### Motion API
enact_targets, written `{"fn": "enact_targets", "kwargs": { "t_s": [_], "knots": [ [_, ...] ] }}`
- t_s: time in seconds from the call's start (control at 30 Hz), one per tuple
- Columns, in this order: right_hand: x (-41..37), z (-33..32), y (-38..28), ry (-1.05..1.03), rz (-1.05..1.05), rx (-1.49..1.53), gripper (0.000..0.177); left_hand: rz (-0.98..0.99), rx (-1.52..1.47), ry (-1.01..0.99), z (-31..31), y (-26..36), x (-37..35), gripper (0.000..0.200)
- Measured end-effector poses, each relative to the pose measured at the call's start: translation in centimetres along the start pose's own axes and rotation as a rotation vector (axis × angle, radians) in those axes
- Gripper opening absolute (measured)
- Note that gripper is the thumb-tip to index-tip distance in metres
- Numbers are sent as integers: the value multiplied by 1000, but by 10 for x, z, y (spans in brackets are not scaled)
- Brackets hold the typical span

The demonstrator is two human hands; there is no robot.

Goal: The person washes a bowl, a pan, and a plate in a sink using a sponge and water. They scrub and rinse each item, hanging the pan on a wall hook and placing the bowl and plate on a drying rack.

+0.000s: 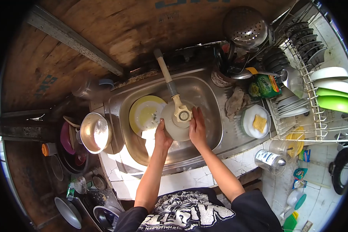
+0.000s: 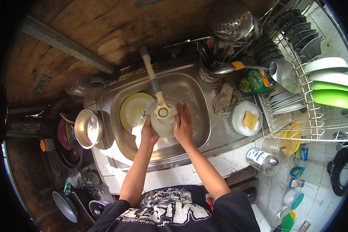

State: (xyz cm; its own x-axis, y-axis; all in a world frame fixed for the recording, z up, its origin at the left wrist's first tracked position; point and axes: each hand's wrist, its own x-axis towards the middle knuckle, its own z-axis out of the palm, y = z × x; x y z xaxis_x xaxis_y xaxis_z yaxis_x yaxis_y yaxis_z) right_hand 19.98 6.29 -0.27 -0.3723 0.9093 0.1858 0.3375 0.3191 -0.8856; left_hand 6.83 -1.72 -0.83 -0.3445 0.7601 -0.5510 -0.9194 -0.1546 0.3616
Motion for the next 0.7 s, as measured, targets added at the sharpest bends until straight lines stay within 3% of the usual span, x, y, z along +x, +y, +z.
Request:
{"fn": "enact_targets", "kwargs": {
  "t_s": [0.03,0.17,0.27,0.37,0.47,0.57,0.67,0.7],
  "knots": [
    [8,4,2,48,69,58,40,-7,18,4,-3,-1,-3,43],
    [36,-4,22,-164,324,126,48,-44,36,-9,-14,-5,-9,46],
    [53,-22,41,-398,654,391,46,-61,7,-96,-10,-9,-18,45],
    [56,-43,31,-499,882,816,39,-41,48,-80,-17,-17,-12,44],
    [50,-56,27,-463,856,1047,34,5,175,7,-18,-25,-1,43],
    [42,-71,7,-345,773,973,31,-174,603,129,-3,-21,8,51],
    [31,-86,-10,-276,469,517,31,-316,815,94,44,-19,-1,61],
    [29,-91,-24,-271,394,348,30,-372,691,71,50,-26,2,66]
  ]
}}
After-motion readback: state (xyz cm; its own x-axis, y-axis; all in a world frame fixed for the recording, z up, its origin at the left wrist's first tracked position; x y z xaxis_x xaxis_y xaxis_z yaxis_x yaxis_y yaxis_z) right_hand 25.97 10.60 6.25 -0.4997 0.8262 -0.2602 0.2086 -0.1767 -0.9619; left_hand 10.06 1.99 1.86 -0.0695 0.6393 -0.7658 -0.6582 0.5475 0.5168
